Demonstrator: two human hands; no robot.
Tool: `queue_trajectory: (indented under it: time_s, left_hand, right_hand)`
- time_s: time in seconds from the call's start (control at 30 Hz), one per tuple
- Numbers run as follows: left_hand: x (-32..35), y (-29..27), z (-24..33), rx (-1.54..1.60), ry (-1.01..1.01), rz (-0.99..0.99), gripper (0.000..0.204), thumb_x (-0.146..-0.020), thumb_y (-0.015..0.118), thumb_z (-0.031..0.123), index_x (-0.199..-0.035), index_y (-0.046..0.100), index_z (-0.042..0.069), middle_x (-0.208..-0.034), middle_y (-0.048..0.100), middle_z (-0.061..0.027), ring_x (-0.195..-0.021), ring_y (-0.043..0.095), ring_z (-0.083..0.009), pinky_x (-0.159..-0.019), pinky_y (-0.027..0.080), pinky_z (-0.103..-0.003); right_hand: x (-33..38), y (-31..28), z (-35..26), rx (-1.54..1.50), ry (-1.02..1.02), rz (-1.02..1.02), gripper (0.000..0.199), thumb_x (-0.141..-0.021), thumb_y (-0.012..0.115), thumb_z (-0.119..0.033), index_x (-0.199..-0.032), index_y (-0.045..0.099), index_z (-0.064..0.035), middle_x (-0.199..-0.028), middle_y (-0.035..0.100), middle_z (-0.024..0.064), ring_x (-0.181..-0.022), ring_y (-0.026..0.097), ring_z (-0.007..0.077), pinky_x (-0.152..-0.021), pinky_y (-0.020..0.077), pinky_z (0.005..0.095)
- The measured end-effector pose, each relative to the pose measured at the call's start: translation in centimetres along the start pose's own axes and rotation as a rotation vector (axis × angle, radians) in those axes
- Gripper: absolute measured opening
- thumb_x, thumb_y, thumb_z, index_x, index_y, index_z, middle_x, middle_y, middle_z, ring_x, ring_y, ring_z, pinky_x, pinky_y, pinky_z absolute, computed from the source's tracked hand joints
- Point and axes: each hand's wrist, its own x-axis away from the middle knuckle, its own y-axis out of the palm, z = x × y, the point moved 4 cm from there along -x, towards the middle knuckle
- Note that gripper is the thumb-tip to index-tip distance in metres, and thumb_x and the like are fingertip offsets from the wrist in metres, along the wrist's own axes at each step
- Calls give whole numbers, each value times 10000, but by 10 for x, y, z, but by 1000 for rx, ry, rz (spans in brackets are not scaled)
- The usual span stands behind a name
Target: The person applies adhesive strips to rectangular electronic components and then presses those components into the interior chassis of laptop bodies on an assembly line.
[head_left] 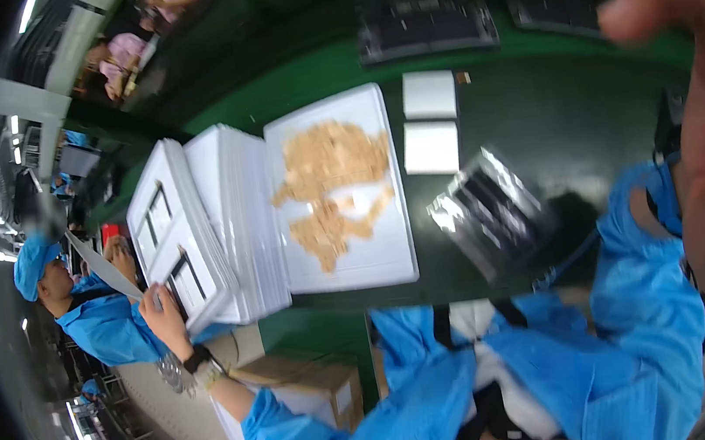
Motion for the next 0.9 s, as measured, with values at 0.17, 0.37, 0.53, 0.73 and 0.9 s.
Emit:
queue_trajectory:
  time_s: [0.17,0.37,0.53,0.73,0.9]
  left_hand:
    - [23,-8,21,89,-17,27,297,-968,680,138,-1192,658,-54,-1242,612,-251,-1188,582,-414,-1069,446,-455]
    - [40,-12,44,-14,93,104,354,-863,811,269,-1152,761,70,-1238,646,-264,-1147,619,-425,-1035,484,-494]
    - [78,25,-34,-686,-165,-88,377,-813,727,408,-1004,823,97,-976,774,-190,-991,722,-410,-979,536,-493]
    - [0,27,0,191,-57,315,246,-828,692,47,-1065,640,3,-1235,590,-249,-1221,564,-442,-1094,421,-474]
    - [-3,-5,42,254,-91,80,190,-977,601,43,-1144,628,-44,-1211,590,-214,-1161,584,-375,-1049,452,-408]
  right_hand:
    - [14,-36,-54,111,-184,51,557,-933,768,-465,-1343,679,-98,-1417,618,146,-1144,653,282,-851,502,390]
    - [-70,-125,-132,324,-371,231,544,-948,752,-448,-1365,664,-111,-1419,615,156,-1158,647,290,-861,502,404]
    - [-129,-134,-189,361,-545,222,534,-960,739,-434,-1384,651,-122,-1420,613,165,-1170,643,297,-869,503,416]
    - [-140,-141,-211,566,-571,197,523,-975,723,-418,-1406,636,-136,-1421,610,175,-1184,637,306,-878,503,429]
    - [-154,-96,-120,555,-497,-52,515,-987,710,-404,-1425,623,-147,-1423,608,184,-1195,633,313,-886,503,441]
